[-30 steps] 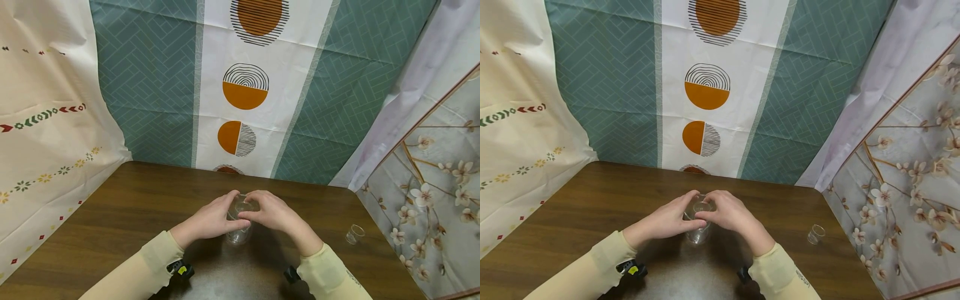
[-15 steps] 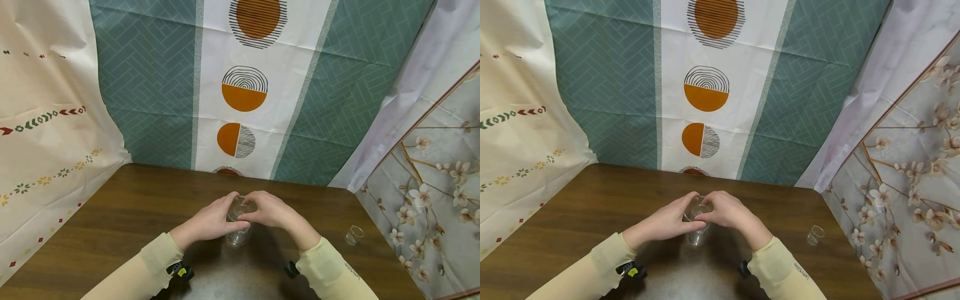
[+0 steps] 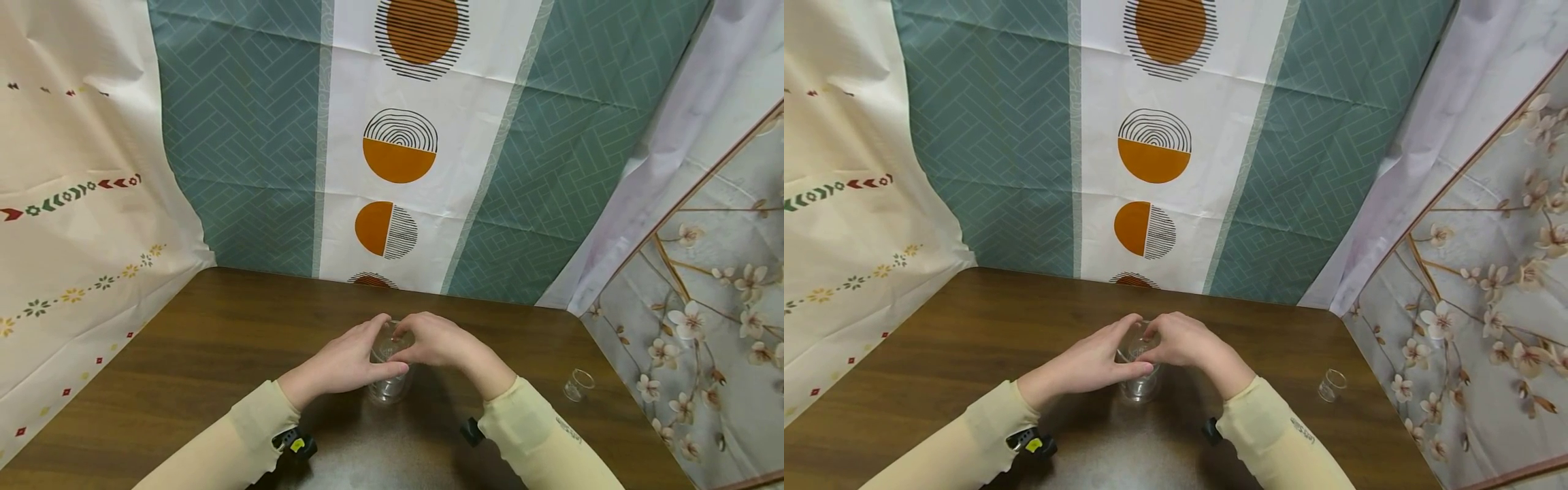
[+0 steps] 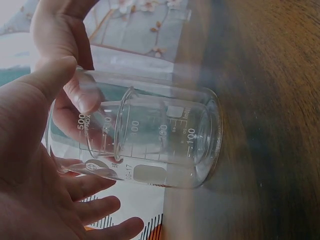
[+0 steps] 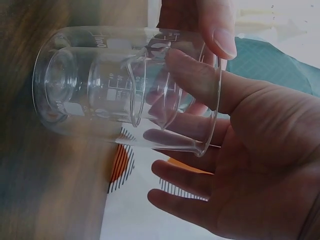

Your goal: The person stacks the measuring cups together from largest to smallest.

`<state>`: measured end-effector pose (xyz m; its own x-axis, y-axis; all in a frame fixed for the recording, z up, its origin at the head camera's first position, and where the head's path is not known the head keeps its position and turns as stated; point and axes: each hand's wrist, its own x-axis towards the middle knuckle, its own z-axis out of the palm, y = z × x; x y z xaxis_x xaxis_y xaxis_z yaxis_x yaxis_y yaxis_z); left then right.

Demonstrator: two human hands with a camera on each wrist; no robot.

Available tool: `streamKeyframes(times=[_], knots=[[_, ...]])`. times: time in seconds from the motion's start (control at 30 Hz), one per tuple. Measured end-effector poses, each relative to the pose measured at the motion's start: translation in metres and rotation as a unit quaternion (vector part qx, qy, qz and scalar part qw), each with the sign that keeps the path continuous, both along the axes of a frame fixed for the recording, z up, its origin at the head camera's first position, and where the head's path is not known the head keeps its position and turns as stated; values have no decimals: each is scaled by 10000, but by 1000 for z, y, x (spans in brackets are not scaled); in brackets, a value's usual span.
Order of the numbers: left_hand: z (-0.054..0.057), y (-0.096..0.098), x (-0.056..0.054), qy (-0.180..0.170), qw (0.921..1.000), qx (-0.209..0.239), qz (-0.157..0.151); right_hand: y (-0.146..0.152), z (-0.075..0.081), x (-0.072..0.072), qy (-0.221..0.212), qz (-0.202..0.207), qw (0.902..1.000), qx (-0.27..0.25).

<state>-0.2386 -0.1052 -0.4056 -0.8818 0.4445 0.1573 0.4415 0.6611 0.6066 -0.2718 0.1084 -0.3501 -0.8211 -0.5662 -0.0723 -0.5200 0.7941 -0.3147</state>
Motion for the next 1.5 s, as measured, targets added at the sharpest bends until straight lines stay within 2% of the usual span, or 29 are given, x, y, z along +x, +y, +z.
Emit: streamKeyframes(times=[0.97,1.5], knots=[[-1,0,0,82,9999,101,-72,-12,3,-3,41,49,9983,581],[0,0,0,33,9999,110,-89,-15,2,-3,-52,-55,9980,620]])
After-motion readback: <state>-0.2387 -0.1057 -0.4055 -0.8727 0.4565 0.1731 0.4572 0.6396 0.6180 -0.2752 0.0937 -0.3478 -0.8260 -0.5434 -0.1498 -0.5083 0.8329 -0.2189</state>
